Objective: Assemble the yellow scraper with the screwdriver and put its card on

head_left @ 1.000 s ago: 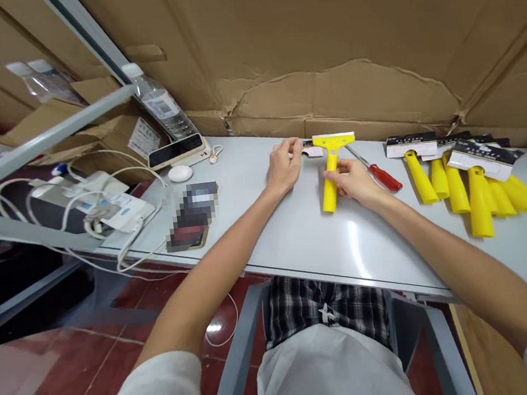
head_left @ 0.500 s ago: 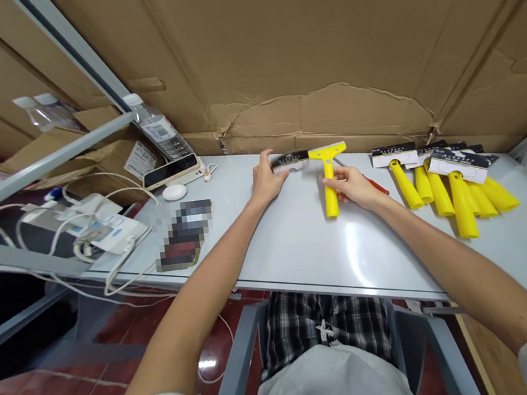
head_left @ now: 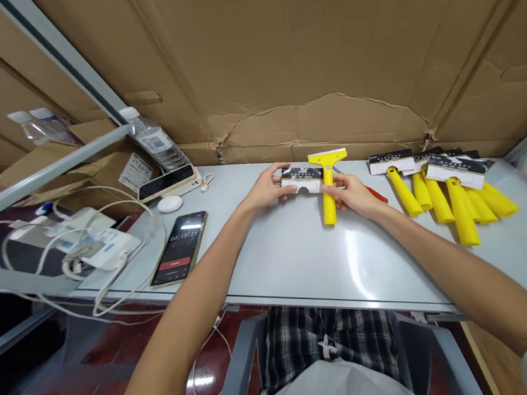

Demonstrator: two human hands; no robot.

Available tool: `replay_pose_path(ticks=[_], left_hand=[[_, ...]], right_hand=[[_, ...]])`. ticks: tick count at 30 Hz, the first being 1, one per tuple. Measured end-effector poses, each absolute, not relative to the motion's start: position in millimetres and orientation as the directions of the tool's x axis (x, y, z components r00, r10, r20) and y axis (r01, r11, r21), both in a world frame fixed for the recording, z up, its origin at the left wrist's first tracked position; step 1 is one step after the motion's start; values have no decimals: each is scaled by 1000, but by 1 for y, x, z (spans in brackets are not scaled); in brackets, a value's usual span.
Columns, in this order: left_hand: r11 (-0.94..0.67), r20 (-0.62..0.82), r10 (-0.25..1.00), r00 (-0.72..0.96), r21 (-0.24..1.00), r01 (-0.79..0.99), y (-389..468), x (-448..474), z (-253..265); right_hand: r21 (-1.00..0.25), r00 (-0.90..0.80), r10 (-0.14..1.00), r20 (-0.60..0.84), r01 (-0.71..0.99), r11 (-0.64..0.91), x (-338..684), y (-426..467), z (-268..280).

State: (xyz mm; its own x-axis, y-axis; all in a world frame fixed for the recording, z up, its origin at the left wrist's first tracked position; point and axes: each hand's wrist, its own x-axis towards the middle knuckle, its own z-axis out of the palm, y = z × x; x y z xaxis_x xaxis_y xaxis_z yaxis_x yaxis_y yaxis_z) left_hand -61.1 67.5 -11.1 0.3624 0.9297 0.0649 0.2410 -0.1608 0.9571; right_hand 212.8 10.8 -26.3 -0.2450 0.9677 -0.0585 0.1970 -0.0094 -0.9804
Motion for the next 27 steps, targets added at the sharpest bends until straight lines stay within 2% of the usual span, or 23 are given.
replay_pose_path(ticks=[3,8,12,18,24,27], left_hand=[[-155,-26,850,527,942,297,59,-65,2],[-204,-61,763,643,922,328,55,-69,9],[-297,0,749,662,894,335,54,-67,8],[-476,145,762,632,787,393,48,-54,-1],[-521,185,752,633,756,397,50,-49,-13],[-484,199,782,591,791,374,52,-48,-16]], right_hand=[[-984,-240,970,-42,180,2,212,11,-27],[-990,-202,979,-19,138,9,209,10,-26],[-993,-191,982,-9,115,13,208,9,-27],[-990,-235,972,2,134,34,210,11,-30],[-991,-135,988,-71,-101,-85,207,12,-25],[-984,-116,991,-60,-160,-78,206,12,-21]])
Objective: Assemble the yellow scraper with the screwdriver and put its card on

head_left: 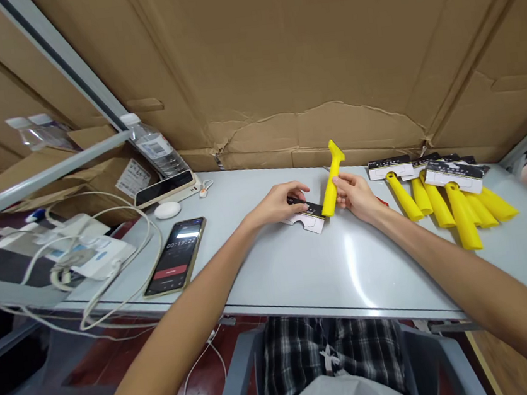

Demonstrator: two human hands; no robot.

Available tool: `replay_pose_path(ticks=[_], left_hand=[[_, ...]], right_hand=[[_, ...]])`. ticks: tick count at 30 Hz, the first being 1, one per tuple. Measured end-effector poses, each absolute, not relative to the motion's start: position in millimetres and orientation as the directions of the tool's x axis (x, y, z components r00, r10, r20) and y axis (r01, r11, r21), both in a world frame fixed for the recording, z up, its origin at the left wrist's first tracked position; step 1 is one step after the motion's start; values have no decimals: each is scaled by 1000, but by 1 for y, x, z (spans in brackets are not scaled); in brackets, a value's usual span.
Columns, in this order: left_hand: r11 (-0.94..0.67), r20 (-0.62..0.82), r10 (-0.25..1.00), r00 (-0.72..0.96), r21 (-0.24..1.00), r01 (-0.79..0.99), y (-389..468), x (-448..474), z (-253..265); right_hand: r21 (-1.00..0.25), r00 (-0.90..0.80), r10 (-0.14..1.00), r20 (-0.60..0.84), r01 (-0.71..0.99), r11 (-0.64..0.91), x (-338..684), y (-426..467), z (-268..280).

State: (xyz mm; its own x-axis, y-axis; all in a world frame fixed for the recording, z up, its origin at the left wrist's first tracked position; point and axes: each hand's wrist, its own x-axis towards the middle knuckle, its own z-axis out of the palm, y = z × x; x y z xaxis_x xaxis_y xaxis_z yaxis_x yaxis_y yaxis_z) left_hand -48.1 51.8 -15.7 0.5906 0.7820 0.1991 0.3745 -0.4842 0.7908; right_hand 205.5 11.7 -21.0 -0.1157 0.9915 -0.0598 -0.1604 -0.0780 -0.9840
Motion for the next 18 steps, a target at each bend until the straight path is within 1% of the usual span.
replay_pose_path(ticks=[3,6,11,16,18], left_hand=[[-466,200,796,571,804,368,51,-45,-16],[-503,223,784,579,776,381,49,-44,-15],[-551,218,748,627,730,404,44,-44,-11],[-672,397,717,572,612,417,42,-43,-6],[-658,394,734,553,615,435,42,-42,-6]], right_hand=[[-985,-111,993,-35,-163,-53,204,12,-20],[-983,-69,997,-26,-181,-39,202,12,-22],[-972,27,1000,-16,-233,-9,202,15,-26],[-974,27,999,18,-225,24,203,17,-28],[-973,32,999,17,-229,24,203,16,-29]])
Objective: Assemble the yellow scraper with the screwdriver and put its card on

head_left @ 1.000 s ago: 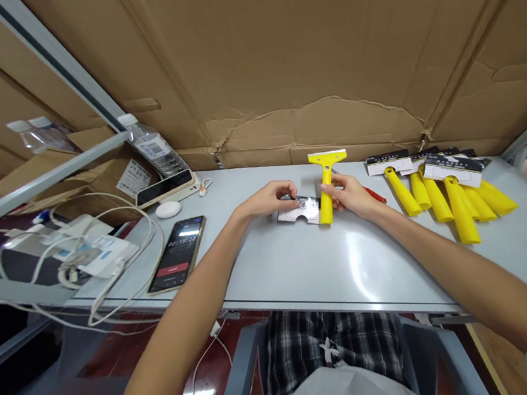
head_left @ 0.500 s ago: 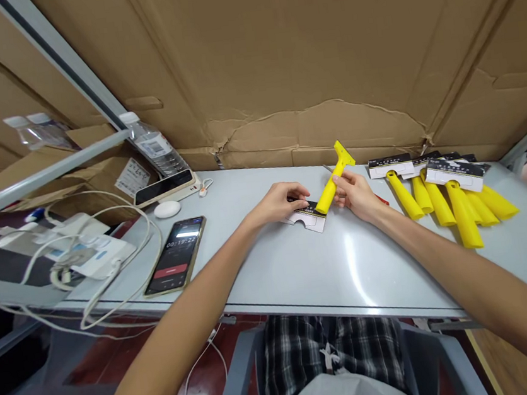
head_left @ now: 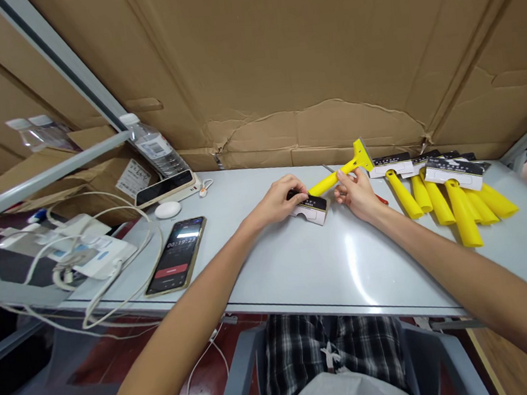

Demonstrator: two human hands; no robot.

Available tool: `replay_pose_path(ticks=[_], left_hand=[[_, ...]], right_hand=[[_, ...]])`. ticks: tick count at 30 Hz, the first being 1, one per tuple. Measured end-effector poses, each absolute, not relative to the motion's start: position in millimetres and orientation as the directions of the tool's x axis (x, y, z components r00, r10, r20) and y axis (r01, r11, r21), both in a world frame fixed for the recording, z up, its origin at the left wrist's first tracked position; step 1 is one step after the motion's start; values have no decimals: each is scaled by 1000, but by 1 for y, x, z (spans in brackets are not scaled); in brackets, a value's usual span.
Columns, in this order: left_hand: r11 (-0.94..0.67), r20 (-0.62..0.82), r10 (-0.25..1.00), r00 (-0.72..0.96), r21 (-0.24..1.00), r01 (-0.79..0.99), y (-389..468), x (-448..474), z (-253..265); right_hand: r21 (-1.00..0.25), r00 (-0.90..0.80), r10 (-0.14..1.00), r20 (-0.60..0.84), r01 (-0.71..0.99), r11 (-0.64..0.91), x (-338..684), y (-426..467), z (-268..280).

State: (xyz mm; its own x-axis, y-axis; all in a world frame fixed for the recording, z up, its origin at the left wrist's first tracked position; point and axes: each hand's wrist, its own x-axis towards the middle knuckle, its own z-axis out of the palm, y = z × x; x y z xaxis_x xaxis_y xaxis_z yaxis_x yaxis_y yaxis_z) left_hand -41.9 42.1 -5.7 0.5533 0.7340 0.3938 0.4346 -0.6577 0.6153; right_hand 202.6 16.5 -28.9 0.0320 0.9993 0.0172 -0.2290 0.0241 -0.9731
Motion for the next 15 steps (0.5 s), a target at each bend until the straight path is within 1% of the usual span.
replay_pose_path(ticks=[4,8,11,15], left_hand=[[-618,374,767,521,648,445,38,-37,-8],[-643,424,754,501,632,433,30,-29,-12],[-682,486,729,481,574,453,26,-26,-14],[-703,562,711,424,543,459,25,-26,-13]], right_hand=[[-986,35,999,15,-167,21,200,13,-30],[-997,-10,999,51,-66,51,195,7,-29],[-994,-47,996,75,-82,71,192,4,-26],[-987,-58,993,103,-132,95,188,3,-22]])
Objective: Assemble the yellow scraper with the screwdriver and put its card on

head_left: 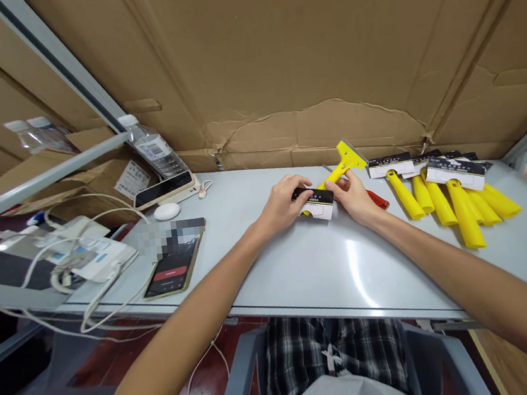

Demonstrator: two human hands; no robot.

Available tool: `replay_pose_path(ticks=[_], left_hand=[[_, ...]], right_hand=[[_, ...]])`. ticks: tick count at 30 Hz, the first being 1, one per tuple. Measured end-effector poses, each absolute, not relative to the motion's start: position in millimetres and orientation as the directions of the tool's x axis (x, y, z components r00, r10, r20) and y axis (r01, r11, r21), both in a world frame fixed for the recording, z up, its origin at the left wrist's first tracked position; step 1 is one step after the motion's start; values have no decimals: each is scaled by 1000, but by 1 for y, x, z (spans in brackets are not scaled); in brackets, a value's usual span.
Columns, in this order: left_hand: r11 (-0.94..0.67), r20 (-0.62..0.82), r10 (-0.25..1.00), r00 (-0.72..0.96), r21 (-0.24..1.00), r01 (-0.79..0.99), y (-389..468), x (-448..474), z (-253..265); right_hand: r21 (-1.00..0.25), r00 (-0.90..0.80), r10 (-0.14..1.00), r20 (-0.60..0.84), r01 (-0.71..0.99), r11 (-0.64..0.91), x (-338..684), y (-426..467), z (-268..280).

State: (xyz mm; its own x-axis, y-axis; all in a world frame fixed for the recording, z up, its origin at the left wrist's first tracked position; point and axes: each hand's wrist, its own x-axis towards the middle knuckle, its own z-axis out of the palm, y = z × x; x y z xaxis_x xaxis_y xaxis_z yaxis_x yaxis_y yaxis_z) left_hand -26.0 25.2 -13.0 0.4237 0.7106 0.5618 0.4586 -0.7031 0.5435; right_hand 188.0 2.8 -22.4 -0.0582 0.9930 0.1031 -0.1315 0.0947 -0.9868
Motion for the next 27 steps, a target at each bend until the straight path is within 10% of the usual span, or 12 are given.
replay_pose_path(ticks=[17,27], left_hand=[[-772,620,635,461,487,409,34,-32,-16],[-700,107,610,785,537,471,43,-58,-2]], right_hand=[[-959,-60,998,20,-284,2,191,3,-20],[-959,-26,999,23,-282,15,191,6,-29]])
